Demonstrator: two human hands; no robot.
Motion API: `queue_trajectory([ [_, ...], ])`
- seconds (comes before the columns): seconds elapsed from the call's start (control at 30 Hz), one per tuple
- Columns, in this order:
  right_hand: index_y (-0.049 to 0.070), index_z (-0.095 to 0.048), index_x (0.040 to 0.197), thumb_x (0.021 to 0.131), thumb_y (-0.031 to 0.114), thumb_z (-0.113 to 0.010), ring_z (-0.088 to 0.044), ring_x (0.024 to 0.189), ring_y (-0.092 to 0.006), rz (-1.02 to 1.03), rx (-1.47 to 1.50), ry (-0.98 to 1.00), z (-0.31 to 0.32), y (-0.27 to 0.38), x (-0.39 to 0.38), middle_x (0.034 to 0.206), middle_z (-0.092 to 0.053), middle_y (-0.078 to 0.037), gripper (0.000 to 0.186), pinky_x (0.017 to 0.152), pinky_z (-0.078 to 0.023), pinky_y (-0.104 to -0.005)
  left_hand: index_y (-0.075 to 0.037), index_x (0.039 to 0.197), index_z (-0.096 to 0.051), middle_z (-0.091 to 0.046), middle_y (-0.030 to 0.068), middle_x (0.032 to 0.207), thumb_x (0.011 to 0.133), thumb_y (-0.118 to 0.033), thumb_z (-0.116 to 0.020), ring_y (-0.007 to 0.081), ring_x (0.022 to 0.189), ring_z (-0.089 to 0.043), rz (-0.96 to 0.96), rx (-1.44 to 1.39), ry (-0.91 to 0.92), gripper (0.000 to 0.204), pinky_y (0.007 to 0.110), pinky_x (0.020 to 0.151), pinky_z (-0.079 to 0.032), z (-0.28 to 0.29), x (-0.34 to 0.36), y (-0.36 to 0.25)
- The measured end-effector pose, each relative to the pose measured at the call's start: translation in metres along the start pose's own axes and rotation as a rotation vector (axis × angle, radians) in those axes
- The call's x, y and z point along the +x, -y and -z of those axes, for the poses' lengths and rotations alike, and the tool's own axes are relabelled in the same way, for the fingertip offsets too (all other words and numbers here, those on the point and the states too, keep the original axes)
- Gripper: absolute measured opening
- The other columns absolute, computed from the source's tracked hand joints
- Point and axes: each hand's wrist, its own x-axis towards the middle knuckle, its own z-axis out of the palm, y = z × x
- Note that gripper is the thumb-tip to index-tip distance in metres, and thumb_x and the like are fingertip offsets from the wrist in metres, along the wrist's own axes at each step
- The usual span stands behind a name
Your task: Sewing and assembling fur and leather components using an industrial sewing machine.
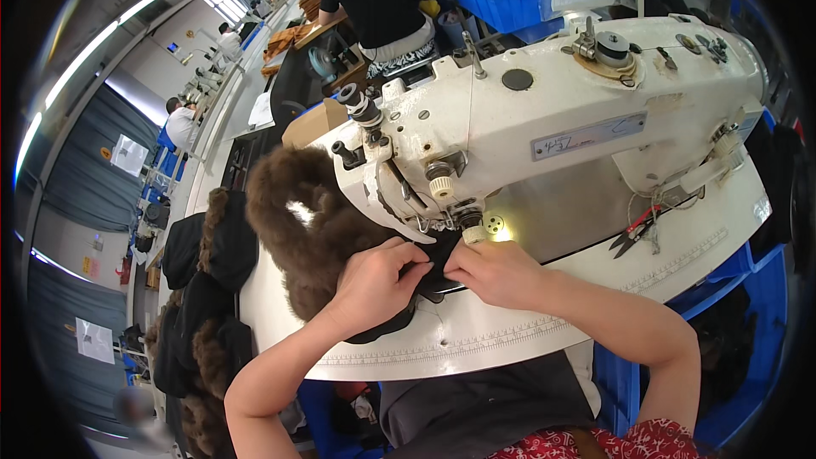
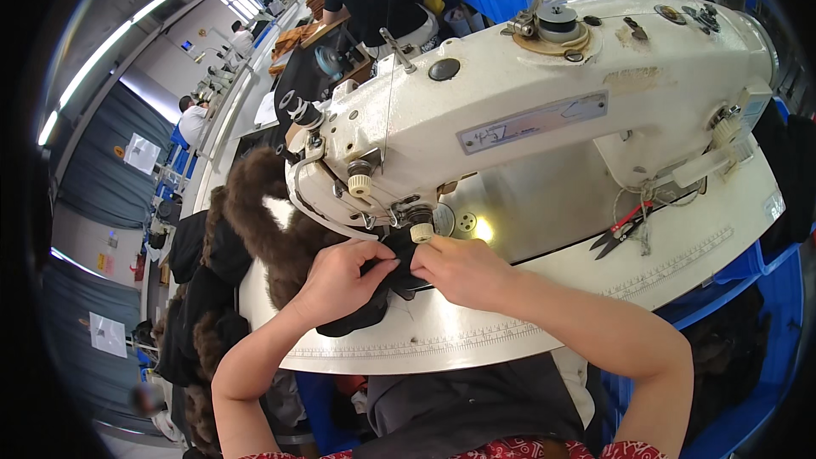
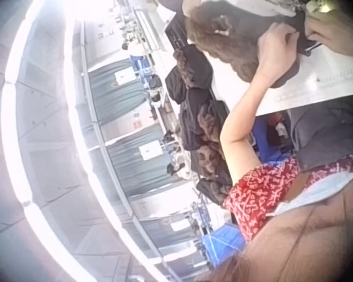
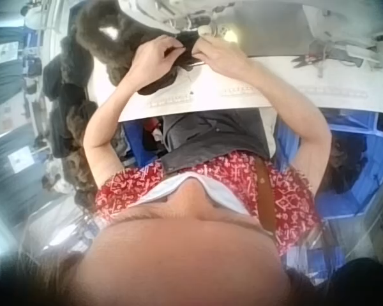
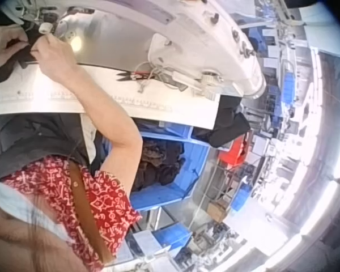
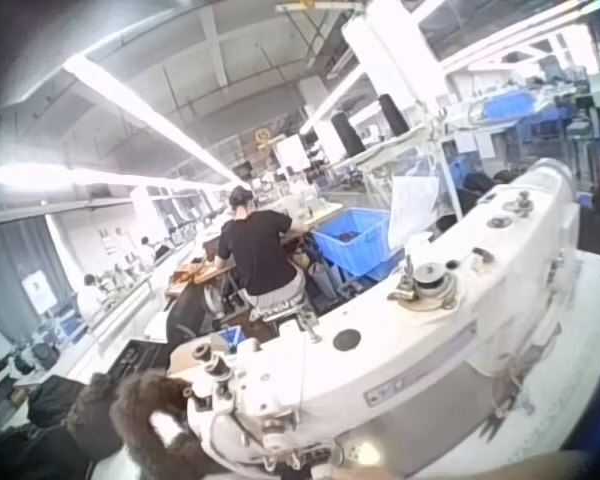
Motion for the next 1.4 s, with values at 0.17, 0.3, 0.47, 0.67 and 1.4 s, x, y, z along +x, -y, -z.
queue_trajectory([
  [0.17, 0.008, -0.061, 0.095, 0.09, 0.015, -0.066, -0.066, 0.076, -0.0261, 0.026, 0.192, 0.042, 0.004, -0.007, 0.002, 0.094, -0.066, -0.005, 0.011, 0.065, -0.053, -0.035, -0.003, 0.105, -0.065, -0.064, 0.0131, 0.093, 0.087, -0.012, -0.066, 0.0317, 0.078, -0.065, 0.01, -0.074, 0.046, 0.021, 0.038, 0.07, -0.052, -0.002, -0.002, 0.001],
  [0.3, 0.013, -0.061, 0.1, 0.093, 0.021, -0.062, -0.065, 0.074, -0.0267, 0.01, 0.176, 0.002, 0.003, -0.005, 0.004, 0.094, -0.06, -0.007, 0.011, 0.063, -0.053, -0.0369, -0.002, 0.105, -0.065, -0.064, 0.0122, 0.094, 0.086, -0.014, -0.067, 0.0293, 0.078, -0.065, -0.046, -0.086, 0.21, 0.023, 0.038, 0.071, -0.052, 0.005, 0.002, -0.001],
  [0.47, 0.012, -0.062, 0.1, 0.093, 0.022, -0.063, -0.065, 0.074, -0.0269, -0.085, 0.14, 0.016, -0.003, -0.005, 0.001, 0.099, -0.059, -0.008, 0.012, 0.06, -0.053, -0.0385, -0.001, 0.099, -0.068, -0.068, 0.0127, 0.089, 0.083, -0.021, -0.073, 0.0269, 0.074, -0.066, 0.167, -0.124, 0.21, 0.026, 0.035, 0.069, -0.052, 0.005, 0.005, -0.017],
  [0.67, 0.008, -0.064, 0.093, 0.086, 0.015, -0.068, -0.062, 0.071, -0.0266, -0.097, -0.093, -0.135, 0.011, 0.009, -0.006, 0.091, -0.063, -0.007, 0.011, 0.062, -0.051, -0.0351, 0.002, 0.092, -0.07, -0.061, 0.0086, 0.072, 0.081, -0.015, -0.077, 0.0138, 0.058, -0.054, 0.134, -0.132, -0.066, 0.022, 0.029, 0.056, -0.046, -0.011, -0.003, -0.008],
  [1.4, 0.003, -0.067, 0.092, 0.084, 0.018, -0.069, -0.062, 0.096, -0.0244, 0.212, -0.235, -0.054, -0.009, 0.018, -0.016, 0.099, -0.065, -0.009, 0.018, 0.085, -0.047, -0.0364, 0.003, 0.096, -0.07, -0.063, 0.0167, 0.077, 0.079, -0.011, -0.074, 0.0258, 0.061, -0.061, 0.067, 0.034, -0.103, 0.023, 0.035, 0.058, -0.048, -0.01, -0.001, -0.002],
])
